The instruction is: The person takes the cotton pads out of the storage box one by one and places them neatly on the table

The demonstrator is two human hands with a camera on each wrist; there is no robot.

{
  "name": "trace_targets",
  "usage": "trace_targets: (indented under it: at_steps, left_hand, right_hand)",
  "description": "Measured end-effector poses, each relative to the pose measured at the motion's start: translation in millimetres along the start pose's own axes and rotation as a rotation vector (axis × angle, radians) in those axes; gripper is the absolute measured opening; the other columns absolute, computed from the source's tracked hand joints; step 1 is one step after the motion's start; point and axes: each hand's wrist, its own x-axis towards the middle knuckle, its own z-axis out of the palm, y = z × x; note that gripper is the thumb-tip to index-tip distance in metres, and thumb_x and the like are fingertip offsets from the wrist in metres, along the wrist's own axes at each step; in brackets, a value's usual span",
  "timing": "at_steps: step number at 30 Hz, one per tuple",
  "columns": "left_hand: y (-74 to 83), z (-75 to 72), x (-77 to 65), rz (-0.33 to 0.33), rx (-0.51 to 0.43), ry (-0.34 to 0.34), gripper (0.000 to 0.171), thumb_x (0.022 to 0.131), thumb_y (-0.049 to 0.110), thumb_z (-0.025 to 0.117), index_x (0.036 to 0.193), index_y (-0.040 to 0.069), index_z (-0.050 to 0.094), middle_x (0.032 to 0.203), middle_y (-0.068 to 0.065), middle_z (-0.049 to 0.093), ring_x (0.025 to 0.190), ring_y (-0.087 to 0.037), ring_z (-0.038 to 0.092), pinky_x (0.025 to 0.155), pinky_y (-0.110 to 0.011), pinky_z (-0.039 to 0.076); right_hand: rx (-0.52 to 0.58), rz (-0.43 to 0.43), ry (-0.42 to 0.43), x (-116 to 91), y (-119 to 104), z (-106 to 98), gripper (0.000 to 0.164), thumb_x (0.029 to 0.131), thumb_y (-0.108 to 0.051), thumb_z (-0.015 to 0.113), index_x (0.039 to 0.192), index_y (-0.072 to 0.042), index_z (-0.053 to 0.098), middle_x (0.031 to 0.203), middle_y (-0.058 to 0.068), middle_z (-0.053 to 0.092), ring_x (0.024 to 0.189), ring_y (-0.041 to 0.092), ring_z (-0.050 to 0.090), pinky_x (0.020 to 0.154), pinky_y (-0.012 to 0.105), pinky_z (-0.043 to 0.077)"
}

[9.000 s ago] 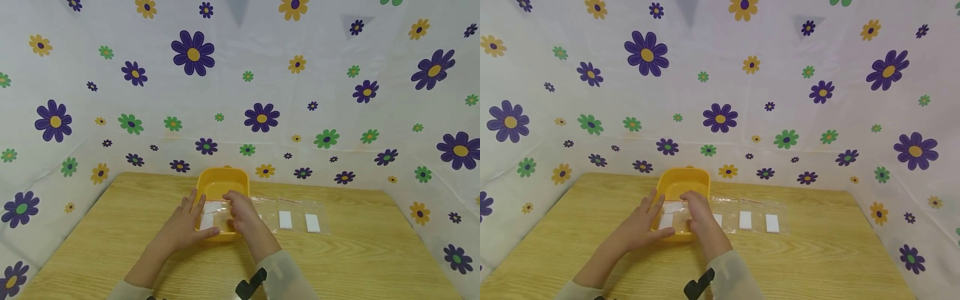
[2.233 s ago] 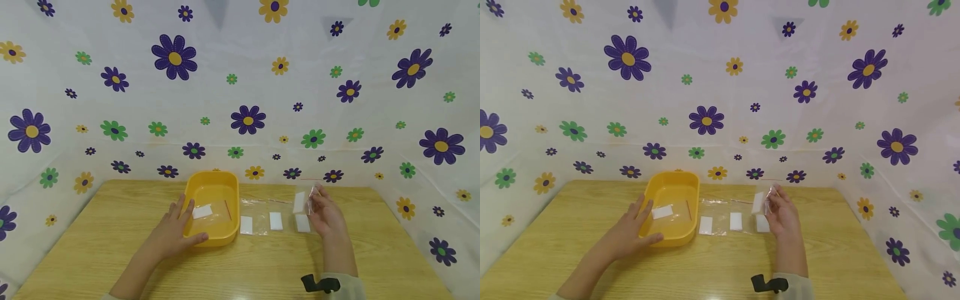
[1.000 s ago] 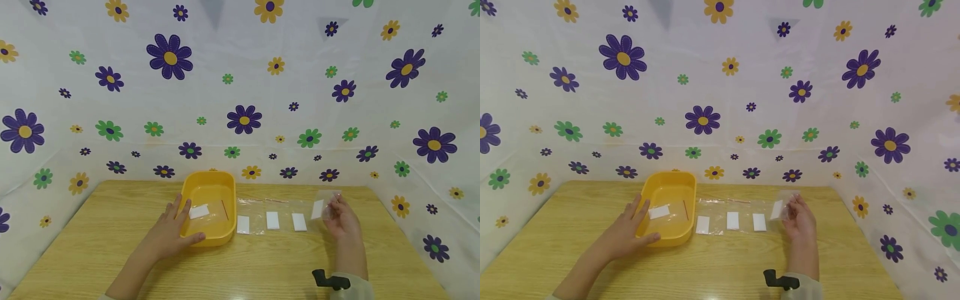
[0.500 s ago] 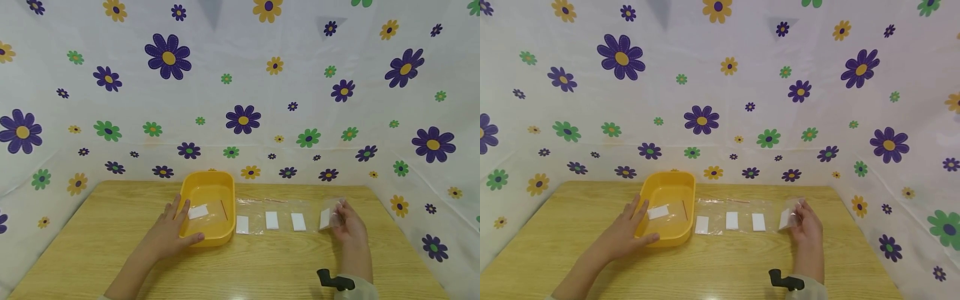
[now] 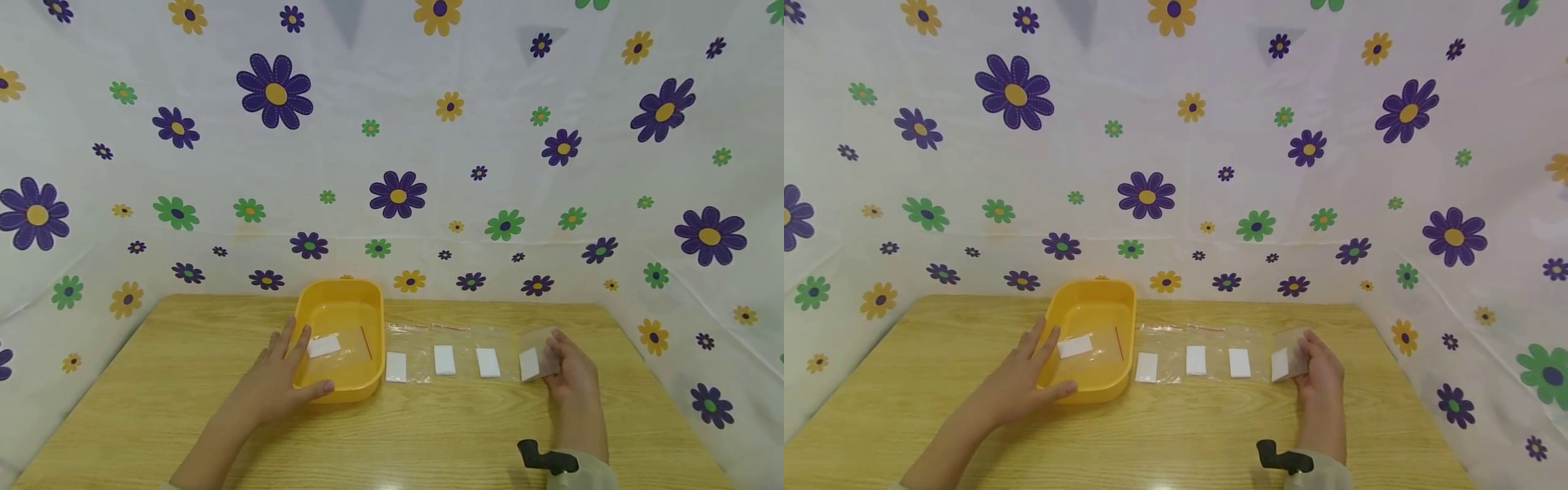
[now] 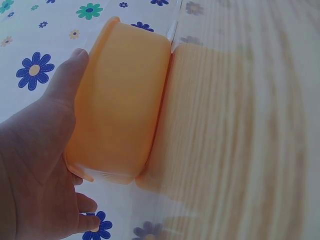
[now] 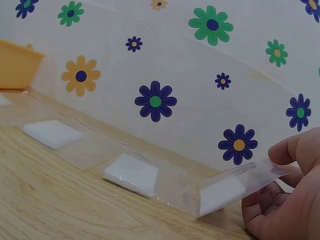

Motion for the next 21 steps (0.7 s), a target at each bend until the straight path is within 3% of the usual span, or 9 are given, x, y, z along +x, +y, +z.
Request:
trace_targets:
  at_steps: [4,7,11,15,21]
  left_hand:
    - [0.1,-0.3,0.4,0.001,-0.004,-0.001,0.113,0.080,0.084,0.051,0.162,0.015,0.013,0.168,-0.015,-0.008,0.148,-0.054,0.006,0.108,-0.075,0.024]
    - [0.0,-0.4,-0.4,0.004,-0.011,-0.001,0.113,0.080,0.083,0.052,0.161,0.015,0.013,0.168,-0.015,-0.008,0.148,-0.054,0.006,0.108,-0.075,0.024]
    - [-0.9,0.2,-1.3,0.005,-0.015,-0.004,0.113,0.080,0.084,0.051,0.162,0.015,0.013,0.168,-0.015,-0.008,0.148,-0.054,0.005,0.108,-0.074,0.024]
    - [0.3,-0.5,-1.9,0.005,-0.017,-0.008,0.113,0.081,0.084,0.050,0.162,0.015,0.013,0.168,-0.015,-0.008,0.148,-0.054,0.005,0.108,-0.075,0.025]
    - [3.0,-3.4,-2.9,0.004,-0.018,0.002,0.112,0.081,0.082,0.052,0.161,0.014,0.014,0.168,-0.016,-0.006,0.148,-0.053,0.006,0.107,-0.075,0.027]
  right_hand:
    - [-0.220,-0.086,0.078,3,3,5,0.050,0.103,-0.019,0.053,0.152,-0.017,0.042,0.140,-0.005,0.051,0.113,0.004,0.048,0.097,0.022,0.043]
    - [-0.336,-0.149,0.116,3,6,10,0.052,0.102,-0.017,0.053,0.152,-0.009,0.040,0.158,0.002,0.037,0.122,0.011,0.049,0.109,0.025,0.040]
    - [-0.442,-0.234,0.137,0,8,13,0.052,0.102,-0.016,0.051,0.151,-0.004,0.040,0.162,0.011,0.030,0.141,0.025,0.038,0.120,0.036,0.030]
    - [-0.542,-0.309,0.183,-4,9,14,0.055,0.100,-0.017,0.052,0.152,-0.005,0.039,0.161,0.016,0.031,0.148,0.034,0.027,0.122,0.045,0.025]
    - [-0.648,-0.370,0.275,-5,12,18,0.056,0.098,-0.021,0.054,0.151,-0.009,0.043,0.154,0.017,0.040,0.140,0.034,0.038,0.115,0.046,0.035]
